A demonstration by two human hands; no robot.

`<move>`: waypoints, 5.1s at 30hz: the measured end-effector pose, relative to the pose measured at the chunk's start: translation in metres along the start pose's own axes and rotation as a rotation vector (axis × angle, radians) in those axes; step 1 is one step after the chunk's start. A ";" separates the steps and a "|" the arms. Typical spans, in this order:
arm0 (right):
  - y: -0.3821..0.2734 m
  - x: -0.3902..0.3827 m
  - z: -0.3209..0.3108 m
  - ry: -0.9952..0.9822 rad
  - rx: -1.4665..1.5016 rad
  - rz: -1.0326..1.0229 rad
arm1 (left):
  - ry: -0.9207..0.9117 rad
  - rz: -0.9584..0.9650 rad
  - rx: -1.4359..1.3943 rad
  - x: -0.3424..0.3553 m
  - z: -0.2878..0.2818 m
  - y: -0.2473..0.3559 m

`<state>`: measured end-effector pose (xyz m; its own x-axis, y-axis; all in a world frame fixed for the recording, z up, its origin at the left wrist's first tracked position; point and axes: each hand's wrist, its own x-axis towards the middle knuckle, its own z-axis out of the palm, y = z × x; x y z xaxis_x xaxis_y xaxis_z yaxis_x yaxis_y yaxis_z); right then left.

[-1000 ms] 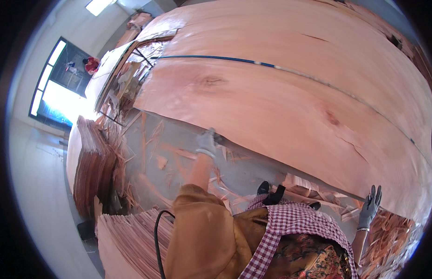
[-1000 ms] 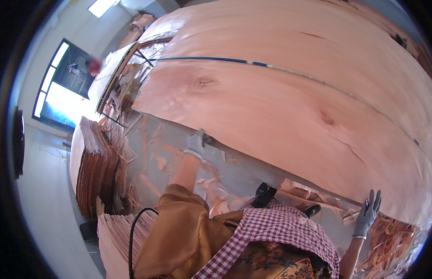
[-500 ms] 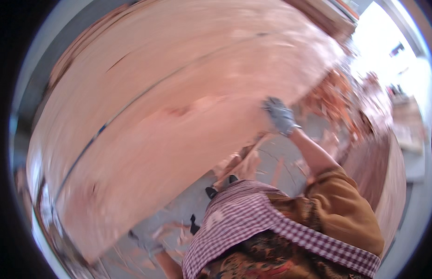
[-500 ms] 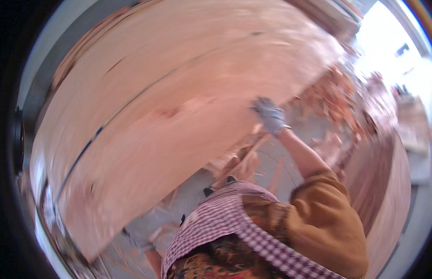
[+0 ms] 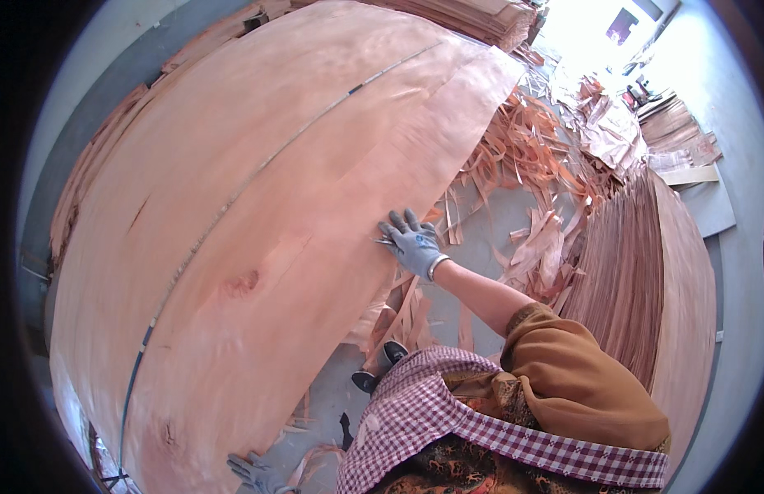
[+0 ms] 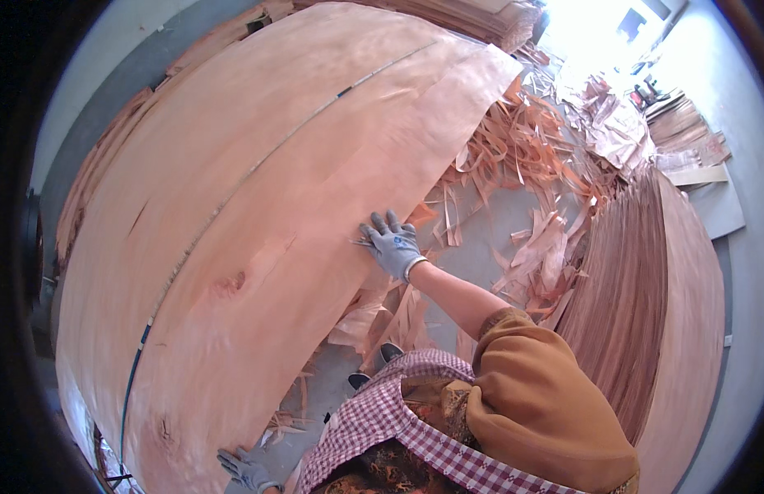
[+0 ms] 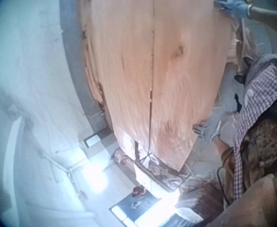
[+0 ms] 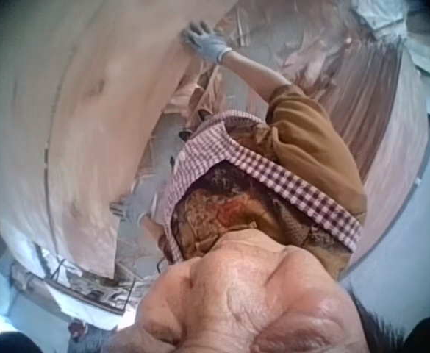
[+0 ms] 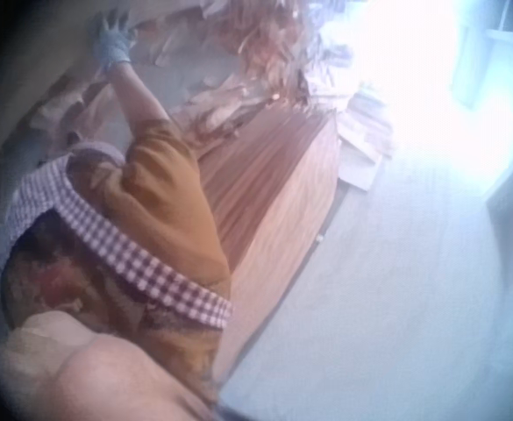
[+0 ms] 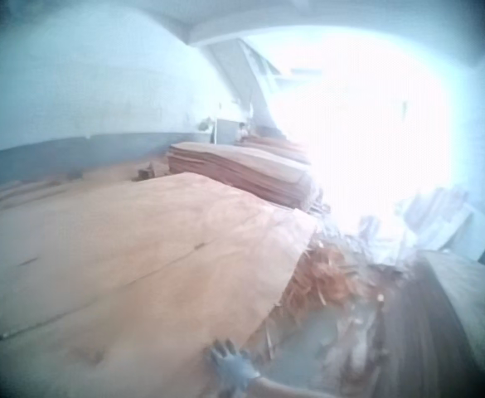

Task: The person trims thin sheets of wood veneer using a utility knife and a metal ruler, applies staples with a manual stapler to mark or join sections, and then stacks the sheets in a pile.

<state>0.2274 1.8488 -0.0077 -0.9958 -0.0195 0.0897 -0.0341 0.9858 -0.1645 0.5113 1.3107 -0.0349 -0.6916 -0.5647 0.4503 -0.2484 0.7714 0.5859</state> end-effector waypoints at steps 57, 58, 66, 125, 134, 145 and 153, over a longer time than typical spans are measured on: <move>-0.612 -0.201 0.064 -0.204 -0.118 -0.634 | 0.196 -1.109 0.012 0.110 -0.425 -0.572; -0.624 -0.209 0.063 -0.225 -0.166 -0.612 | 0.219 -1.108 -0.144 0.105 -0.427 -0.578; -0.655 -0.231 0.082 -0.209 -0.142 -0.478 | 0.237 -1.006 -0.502 0.092 -0.432 -0.597; -1.210 -0.347 0.116 -0.677 -0.246 -1.313 | -0.052 -0.285 0.586 0.220 -0.364 -0.559; -1.060 -0.268 0.110 -0.660 -0.260 -1.130 | 0.002 -0.040 0.569 0.227 -0.352 -0.548; -0.921 -0.229 0.085 -0.636 -0.286 -0.934 | -0.228 0.026 0.748 0.242 -0.336 -0.492; -0.811 -0.164 0.068 -0.574 -0.352 -0.973 | -0.641 0.062 0.575 0.229 -0.256 -0.378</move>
<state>0.4123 1.0408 0.0445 -0.4590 -0.7709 -0.4415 -0.8632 0.5045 0.0165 0.6200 0.8147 0.0194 -0.9216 -0.3755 -0.0983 -0.3823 0.9219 0.0625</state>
